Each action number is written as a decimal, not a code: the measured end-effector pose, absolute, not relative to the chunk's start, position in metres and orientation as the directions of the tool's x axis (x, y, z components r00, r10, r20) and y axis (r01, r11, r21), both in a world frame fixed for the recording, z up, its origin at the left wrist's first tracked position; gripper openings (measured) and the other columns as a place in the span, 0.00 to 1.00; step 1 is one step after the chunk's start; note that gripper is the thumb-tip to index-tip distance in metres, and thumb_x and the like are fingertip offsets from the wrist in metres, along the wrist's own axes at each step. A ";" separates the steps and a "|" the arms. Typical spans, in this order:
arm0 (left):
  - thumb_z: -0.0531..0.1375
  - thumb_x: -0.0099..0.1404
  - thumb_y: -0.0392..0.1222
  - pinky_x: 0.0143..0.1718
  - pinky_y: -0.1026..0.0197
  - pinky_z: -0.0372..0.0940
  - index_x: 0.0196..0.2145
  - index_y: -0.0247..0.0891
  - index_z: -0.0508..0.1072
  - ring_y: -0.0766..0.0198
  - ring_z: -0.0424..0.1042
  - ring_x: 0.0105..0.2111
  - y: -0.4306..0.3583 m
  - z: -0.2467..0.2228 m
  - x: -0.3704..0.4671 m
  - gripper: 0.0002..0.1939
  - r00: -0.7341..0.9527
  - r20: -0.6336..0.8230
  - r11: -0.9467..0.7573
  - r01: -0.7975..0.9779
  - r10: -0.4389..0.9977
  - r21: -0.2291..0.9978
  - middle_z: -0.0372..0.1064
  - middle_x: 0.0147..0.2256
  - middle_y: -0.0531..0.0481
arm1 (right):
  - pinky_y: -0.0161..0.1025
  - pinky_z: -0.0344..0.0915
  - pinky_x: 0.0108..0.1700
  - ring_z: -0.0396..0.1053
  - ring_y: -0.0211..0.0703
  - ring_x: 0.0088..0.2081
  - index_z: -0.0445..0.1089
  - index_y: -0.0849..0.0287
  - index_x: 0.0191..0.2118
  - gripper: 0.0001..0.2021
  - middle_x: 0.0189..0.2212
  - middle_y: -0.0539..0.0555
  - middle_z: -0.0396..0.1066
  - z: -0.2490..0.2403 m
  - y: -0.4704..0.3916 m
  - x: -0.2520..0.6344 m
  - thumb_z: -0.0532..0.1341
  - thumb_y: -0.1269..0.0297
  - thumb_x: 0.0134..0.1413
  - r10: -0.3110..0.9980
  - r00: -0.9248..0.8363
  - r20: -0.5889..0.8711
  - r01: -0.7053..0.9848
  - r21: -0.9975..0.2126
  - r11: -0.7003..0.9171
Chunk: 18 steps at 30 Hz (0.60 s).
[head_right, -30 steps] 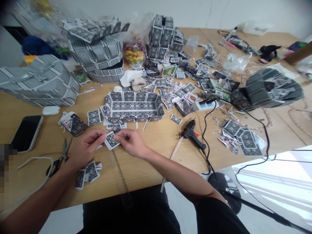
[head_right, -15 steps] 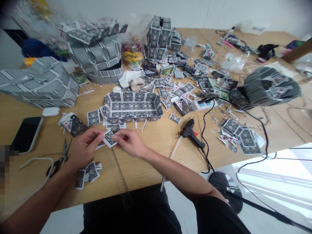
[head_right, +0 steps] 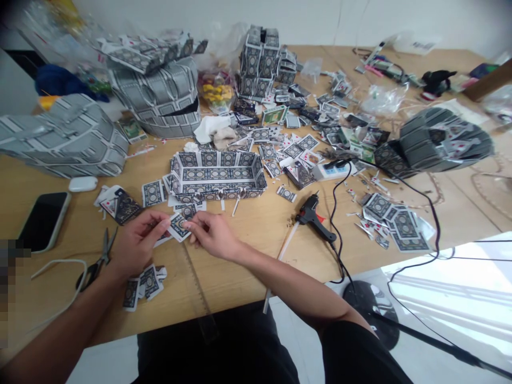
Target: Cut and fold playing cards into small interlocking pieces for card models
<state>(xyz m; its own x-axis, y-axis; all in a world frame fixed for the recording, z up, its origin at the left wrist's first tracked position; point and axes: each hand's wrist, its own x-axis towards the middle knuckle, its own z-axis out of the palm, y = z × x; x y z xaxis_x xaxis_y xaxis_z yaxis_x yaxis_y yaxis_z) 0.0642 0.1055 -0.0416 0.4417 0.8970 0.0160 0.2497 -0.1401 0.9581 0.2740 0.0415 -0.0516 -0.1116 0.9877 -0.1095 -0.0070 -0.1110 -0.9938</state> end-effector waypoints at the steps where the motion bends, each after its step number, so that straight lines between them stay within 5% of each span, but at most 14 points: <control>1: 0.65 0.72 0.53 0.33 0.61 0.72 0.39 0.40 0.77 0.63 0.75 0.30 0.105 -0.041 0.064 0.13 0.438 0.011 -0.136 0.254 0.899 0.958 0.75 0.30 0.52 | 0.35 0.59 0.27 0.64 0.37 0.22 0.65 0.56 0.30 0.30 0.21 0.48 0.69 -0.051 0.041 0.274 0.61 0.30 0.64 0.990 -0.104 -0.098 0.030 -0.995 -0.095; 9: 0.66 0.71 0.55 0.34 0.61 0.72 0.38 0.40 0.77 0.63 0.75 0.30 0.106 -0.040 0.066 0.15 0.420 -0.008 -0.105 0.246 0.907 0.964 0.75 0.30 0.52 | 0.37 0.49 0.29 0.51 0.35 0.26 0.58 0.56 0.23 0.34 0.20 0.45 0.54 -0.049 0.044 0.276 0.58 0.29 0.65 1.000 0.010 0.016 0.234 -0.972 0.014; 18: 0.66 0.71 0.52 0.33 0.61 0.71 0.39 0.40 0.77 0.62 0.75 0.29 0.106 -0.042 0.065 0.12 0.414 0.003 -0.127 0.272 0.910 0.954 0.75 0.30 0.52 | 0.36 0.62 0.31 0.66 0.39 0.25 0.72 0.58 0.35 0.30 0.24 0.49 0.70 -0.054 0.042 0.273 0.60 0.31 0.65 0.994 -0.088 -0.062 0.012 -0.998 -0.061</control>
